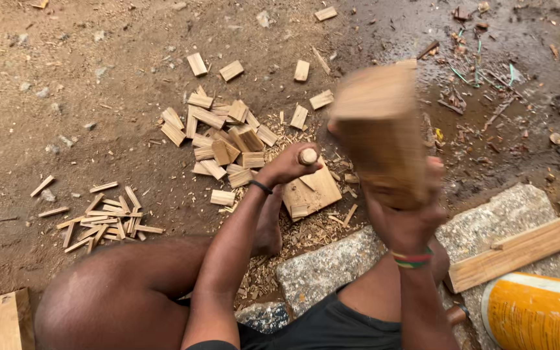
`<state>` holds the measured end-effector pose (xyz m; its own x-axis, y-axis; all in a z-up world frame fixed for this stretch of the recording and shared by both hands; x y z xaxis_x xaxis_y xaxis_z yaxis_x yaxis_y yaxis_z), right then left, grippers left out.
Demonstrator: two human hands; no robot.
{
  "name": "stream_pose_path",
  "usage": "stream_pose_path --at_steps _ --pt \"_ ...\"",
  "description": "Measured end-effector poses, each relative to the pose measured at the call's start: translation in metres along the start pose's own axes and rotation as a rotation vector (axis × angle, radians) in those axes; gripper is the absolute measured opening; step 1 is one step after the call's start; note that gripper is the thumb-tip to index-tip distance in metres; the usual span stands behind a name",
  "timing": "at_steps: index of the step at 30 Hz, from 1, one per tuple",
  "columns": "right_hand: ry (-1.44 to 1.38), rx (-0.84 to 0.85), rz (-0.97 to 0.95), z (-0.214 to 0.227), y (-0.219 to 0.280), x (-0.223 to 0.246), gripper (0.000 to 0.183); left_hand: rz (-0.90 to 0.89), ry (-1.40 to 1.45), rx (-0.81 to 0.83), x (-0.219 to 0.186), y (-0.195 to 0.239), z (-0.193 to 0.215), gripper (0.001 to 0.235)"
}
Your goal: The person sits on the ground and uses a wooden mallet to strike a chisel, splitting small pieces of wood into smaller fragments. The person repeatedly picks up wood pieces, positions them on a base, and strikes them to create a pile of wood chips and small blocks.
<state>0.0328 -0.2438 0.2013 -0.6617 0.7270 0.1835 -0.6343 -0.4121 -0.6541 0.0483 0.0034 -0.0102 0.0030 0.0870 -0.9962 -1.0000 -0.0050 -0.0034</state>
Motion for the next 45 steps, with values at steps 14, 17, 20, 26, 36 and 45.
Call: stream_pose_path --at_steps 14,17,20,26,36,45 --pt "-0.033 0.08 -0.248 0.001 0.001 -0.016 0.097 -0.081 -0.118 -0.02 -0.008 0.009 0.009 0.027" --pt "-0.101 0.085 -0.038 -0.01 0.012 -0.015 0.094 -0.045 -0.117 0.003 0.001 0.009 0.007 0.03" --pt "0.161 0.27 0.148 -0.048 0.028 -0.022 0.086 0.067 -0.096 0.028 0.027 0.009 0.004 0.039" --pt "0.16 0.399 -0.075 -0.076 0.078 -0.03 0.097 0.072 0.412 0.08 0.059 0.016 -0.028 0.056" --pt "0.041 0.262 -0.537 -0.066 0.099 -0.084 0.106 -0.076 -0.121 -0.03 0.006 0.024 -0.001 0.027" --pt "-0.056 0.116 -0.44 -0.045 0.09 -0.078 0.104 -0.1 -0.105 -0.082 -0.018 0.018 0.01 0.027"
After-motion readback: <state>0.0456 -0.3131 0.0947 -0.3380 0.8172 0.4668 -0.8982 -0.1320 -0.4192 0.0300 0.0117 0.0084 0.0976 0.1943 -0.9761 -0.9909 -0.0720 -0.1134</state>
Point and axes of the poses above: each hand's wrist, its own y-axis away from the middle knuckle, its own z-axis out of the back of the hand, x = y × z, the point moved 5 cm from there along -y, towards the middle knuckle, and after that the axes turned 2 degrees about y, right-handed, at the moved point
